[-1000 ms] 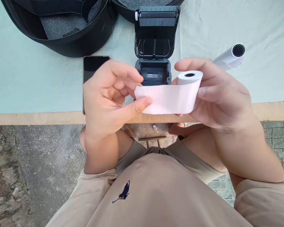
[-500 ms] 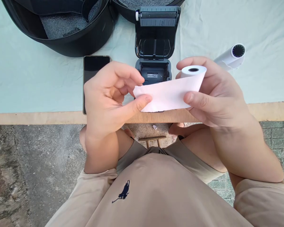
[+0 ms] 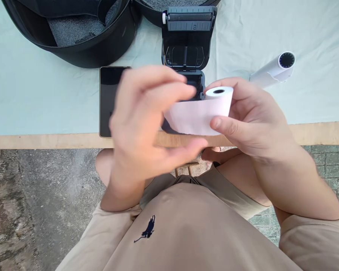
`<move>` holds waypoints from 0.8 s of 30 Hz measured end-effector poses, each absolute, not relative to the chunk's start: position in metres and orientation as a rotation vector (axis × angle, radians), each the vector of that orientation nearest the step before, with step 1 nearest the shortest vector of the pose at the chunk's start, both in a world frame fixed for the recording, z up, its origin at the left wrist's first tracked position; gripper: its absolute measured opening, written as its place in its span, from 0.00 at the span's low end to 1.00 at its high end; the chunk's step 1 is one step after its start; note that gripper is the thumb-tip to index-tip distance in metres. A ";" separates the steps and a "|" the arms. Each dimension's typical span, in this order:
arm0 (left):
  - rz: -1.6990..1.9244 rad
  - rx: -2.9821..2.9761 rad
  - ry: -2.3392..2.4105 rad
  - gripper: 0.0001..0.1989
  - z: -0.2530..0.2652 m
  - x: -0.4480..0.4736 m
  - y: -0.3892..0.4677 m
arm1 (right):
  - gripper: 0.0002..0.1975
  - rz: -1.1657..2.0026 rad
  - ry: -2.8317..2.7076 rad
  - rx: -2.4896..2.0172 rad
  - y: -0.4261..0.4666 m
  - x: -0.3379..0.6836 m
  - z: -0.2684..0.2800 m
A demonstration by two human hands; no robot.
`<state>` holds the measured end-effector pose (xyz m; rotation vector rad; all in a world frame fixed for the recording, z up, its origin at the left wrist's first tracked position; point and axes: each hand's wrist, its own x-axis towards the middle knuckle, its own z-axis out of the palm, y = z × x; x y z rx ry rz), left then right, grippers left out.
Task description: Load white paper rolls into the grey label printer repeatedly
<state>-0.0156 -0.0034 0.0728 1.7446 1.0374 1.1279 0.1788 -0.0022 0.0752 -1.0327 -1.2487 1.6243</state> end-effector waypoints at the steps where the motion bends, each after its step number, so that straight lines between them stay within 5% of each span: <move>1: 1.126 1.754 1.039 0.23 0.074 -0.012 -0.004 | 0.15 1.628 -1.269 -1.048 -0.003 0.177 0.077; 18: 1.135 1.912 1.071 0.24 0.100 0.005 0.001 | 0.24 1.822 -1.271 -0.971 -0.009 0.176 0.082; 24: 1.096 2.153 1.081 0.24 0.081 0.000 -0.003 | 0.15 1.845 -1.157 -0.989 -0.008 0.175 0.080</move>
